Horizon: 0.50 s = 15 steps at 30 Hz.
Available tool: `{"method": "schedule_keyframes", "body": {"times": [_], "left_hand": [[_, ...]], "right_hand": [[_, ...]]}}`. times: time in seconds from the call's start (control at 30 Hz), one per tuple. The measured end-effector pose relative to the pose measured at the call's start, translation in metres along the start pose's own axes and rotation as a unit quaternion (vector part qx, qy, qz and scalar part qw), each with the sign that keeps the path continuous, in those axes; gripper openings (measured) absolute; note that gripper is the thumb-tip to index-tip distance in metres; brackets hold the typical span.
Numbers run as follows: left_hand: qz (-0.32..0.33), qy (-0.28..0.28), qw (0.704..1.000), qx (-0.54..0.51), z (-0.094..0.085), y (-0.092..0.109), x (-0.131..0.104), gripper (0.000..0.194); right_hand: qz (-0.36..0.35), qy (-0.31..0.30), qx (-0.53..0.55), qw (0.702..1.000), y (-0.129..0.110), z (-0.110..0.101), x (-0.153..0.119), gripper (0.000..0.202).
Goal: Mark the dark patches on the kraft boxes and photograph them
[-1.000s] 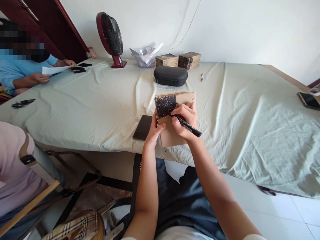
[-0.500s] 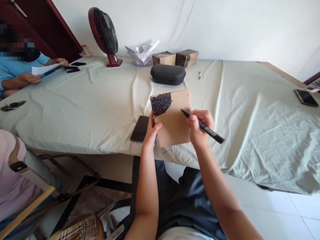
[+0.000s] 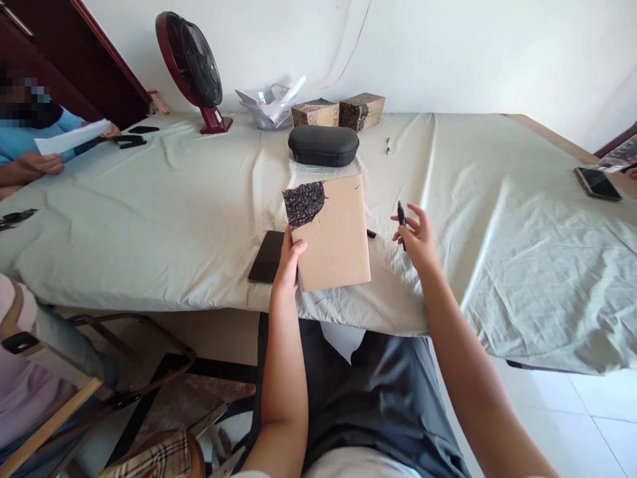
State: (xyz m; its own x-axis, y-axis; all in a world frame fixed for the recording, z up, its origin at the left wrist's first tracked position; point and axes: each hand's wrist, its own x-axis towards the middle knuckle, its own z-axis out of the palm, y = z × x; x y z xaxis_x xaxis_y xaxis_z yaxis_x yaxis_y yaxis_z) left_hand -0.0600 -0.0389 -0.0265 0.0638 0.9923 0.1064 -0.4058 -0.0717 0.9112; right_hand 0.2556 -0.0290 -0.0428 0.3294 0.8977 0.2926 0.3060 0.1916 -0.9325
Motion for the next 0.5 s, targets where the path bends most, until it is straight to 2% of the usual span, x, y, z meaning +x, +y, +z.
{"method": "schedule_keyframes", "body": {"times": [0.1,0.2,0.3,0.5], "left_hand": [[-0.013,0.010,1.000,0.018,-0.003,-0.002,0.002,0.062],[-0.029,0.020,0.999,0.034,-0.006,-0.004,0.008,0.064],[-0.041,0.031,0.998,0.047,-0.010,-0.005,0.013,0.064],[-0.041,0.016,0.998,0.036,-0.007,-0.003,0.012,0.059]], "right_hand": [[-0.004,-0.004,-0.222,0.975,0.011,0.005,-0.006,0.041],[-0.002,-0.022,-0.349,0.937,0.011,0.006,-0.014,0.030],[0.007,-0.027,-0.400,0.916,0.006,0.005,-0.018,0.027],[0.037,-0.055,-0.425,0.903,-0.003,0.006,-0.020,0.026]]}}
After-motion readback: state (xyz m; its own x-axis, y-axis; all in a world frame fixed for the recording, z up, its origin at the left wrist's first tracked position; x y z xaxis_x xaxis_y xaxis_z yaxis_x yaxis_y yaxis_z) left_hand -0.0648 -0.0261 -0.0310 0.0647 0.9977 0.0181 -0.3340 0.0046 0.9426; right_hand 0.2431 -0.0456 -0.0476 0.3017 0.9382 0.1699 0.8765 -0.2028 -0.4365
